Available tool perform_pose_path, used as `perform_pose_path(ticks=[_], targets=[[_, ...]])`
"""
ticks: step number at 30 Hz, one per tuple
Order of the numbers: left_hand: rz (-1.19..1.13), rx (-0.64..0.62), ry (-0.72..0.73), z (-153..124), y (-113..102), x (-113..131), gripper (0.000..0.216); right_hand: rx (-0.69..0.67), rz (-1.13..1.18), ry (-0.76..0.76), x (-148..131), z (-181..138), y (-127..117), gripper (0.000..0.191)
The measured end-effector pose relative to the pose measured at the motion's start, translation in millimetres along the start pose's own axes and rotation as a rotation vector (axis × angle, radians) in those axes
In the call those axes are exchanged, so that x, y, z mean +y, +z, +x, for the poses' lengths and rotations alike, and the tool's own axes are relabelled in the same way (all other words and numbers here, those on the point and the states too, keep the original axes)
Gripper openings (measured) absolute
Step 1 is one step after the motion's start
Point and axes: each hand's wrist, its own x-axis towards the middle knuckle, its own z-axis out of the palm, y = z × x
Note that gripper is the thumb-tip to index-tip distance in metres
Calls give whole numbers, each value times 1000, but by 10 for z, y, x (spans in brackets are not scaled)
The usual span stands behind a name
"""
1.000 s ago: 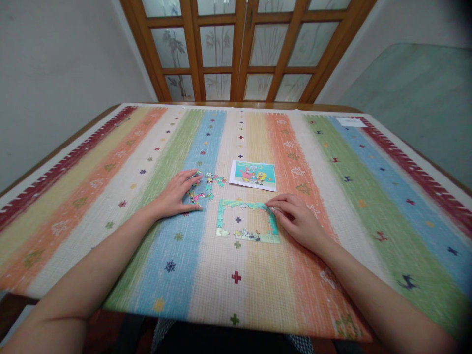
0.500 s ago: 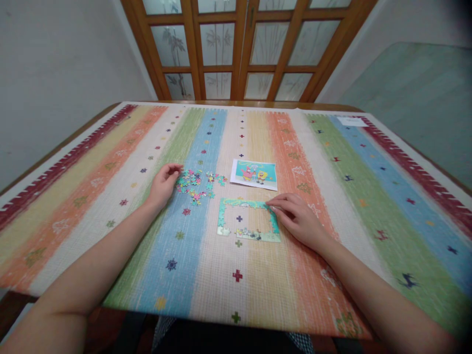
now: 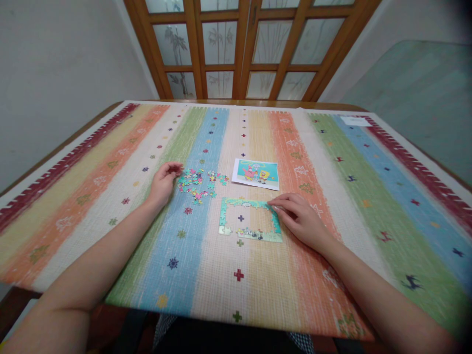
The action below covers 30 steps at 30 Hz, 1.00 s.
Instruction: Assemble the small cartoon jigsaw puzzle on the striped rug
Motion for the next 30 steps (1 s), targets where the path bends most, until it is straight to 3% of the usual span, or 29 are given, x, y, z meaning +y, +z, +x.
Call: perform_pose_path(ticks=[3,8,13,17,23,30], targets=[[97,-1,56,29,-103,56,25,-4,2,6,6,-10,1,22],[486,-28,282,109,-338,70,22,-2,1,2,19,-20,0,23],[587,-42,278,193,-478,-9,24,-1,1,4,26,-18,-1,25],[586,-69,261,186,-475,-17,24,-3,5,8,35,-19,-1,24],[565,-228,324,91,-362,42,30,0,10,9,36,-12,-3,23],[746,-291,399,43,-276,19,43,-11,12,14,41,-10,-11,23]])
